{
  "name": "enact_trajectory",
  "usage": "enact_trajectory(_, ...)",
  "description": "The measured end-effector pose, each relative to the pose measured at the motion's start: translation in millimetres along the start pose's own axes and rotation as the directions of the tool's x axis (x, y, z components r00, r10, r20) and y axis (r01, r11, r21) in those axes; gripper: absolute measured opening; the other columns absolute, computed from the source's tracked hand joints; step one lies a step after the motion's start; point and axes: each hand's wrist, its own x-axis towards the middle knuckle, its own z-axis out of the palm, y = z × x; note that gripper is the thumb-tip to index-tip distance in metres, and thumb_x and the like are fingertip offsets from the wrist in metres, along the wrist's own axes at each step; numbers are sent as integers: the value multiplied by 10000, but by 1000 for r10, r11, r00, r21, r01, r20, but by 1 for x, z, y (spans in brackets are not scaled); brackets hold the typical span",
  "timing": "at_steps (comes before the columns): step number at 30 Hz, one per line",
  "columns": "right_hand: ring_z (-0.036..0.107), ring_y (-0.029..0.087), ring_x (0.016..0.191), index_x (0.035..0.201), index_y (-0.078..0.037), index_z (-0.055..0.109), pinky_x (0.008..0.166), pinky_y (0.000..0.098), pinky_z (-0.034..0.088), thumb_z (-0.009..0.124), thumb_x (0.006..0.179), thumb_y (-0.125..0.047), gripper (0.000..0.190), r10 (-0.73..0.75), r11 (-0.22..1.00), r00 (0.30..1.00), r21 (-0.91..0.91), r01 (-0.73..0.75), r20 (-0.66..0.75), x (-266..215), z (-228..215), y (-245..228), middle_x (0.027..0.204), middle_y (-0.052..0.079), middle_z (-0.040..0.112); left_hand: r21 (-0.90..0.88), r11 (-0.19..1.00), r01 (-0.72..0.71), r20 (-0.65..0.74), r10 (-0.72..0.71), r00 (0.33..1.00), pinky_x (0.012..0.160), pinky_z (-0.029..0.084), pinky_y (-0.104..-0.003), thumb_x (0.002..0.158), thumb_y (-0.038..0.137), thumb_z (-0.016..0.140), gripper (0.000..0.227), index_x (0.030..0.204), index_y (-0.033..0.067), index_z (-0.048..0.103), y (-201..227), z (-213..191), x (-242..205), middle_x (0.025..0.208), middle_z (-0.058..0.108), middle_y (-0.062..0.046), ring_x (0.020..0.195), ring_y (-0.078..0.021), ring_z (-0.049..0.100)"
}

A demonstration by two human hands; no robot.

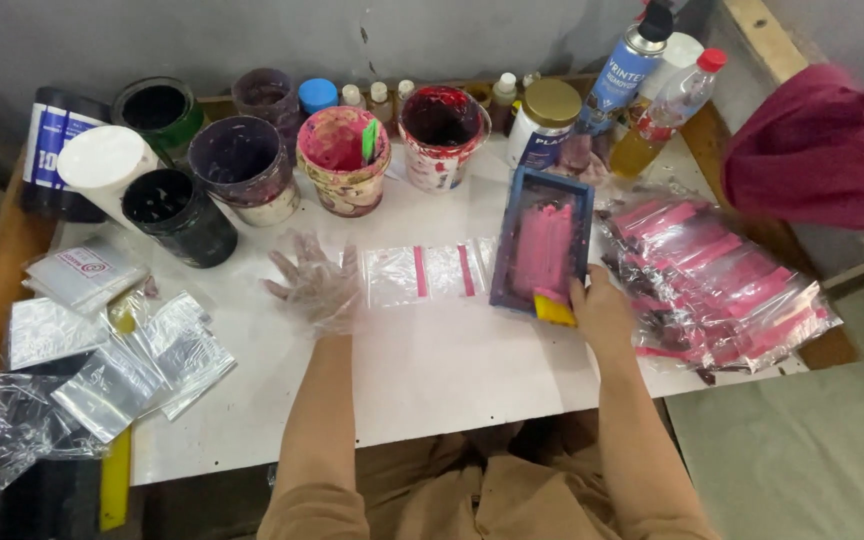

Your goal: The person uses a yellow squeegee to spread pink ink evenly across a blue rectangular screen printing frame. They then press the frame onto a clear plastic bag to transfer the ink, repeating the process on multiple bags laid out on the table.

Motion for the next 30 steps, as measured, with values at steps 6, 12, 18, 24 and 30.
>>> enact_trajectory(6, 717, 413, 1025, 1337, -138, 560, 942, 548, 539, 491, 1022, -429, 434, -33, 999, 998, 29, 32, 47, -20, 6, -29, 935, 171, 773, -673, 740, -9, -19, -4, 1000, 1172, 338, -583, 997, 546, 411, 605, 1510, 237, 491, -51, 7, 3, 1599, 424, 11, 1500, -338, 346)
enact_trajectory(12, 720, 415, 961, 1343, -182, 561, 868, 552, 547, 552, 975, -429, 444, -323, 930, 916, 261, 260, 239, -51, 56, -112, 850, 165, 755, -755, -653, 64, 273, -224, 935, 1107, 555, -372, 1001, 35, 554, 390, 1367, -93, 590, -130, 3, -23, 1420, 576, -299, 1325, -384, 613)
enact_trajectory(18, 739, 375, 891, 1326, -180, 571, 812, 509, 568, 564, 970, -416, 427, -560, 820, 762, 345, 456, 326, -92, 88, -210, 766, 117, 745, -989, -20, 145, 126, -621, 773, 605, 521, -105, 1023, 456, 705, 163, 1081, 326, 784, -281, 71, 18, 888, 766, 100, 704, -3, 698)
enact_trajectory(24, 719, 412, 1027, 1333, -127, 581, 853, 536, 569, 529, 982, -425, 464, -562, 827, 697, 319, 463, 445, -133, 74, -290, 965, 196, 757, -996, -11, 86, 69, -701, 710, 576, 528, -104, 970, 322, 729, 182, 1085, 193, 787, -286, 15, -33, 869, 745, 7, 636, -29, 678)
enact_trajectory(30, 708, 434, 1057, 1327, -84, 582, 869, 554, 566, 516, 993, -393, 460, -545, 837, 692, 267, 477, 473, -149, 68, -319, 1034, 238, 733, -990, 64, 129, 58, -639, 767, 596, 517, -106, 971, 352, 725, 220, 1122, 204, 785, -289, 24, -34, 908, 745, 5, 677, -16, 667)
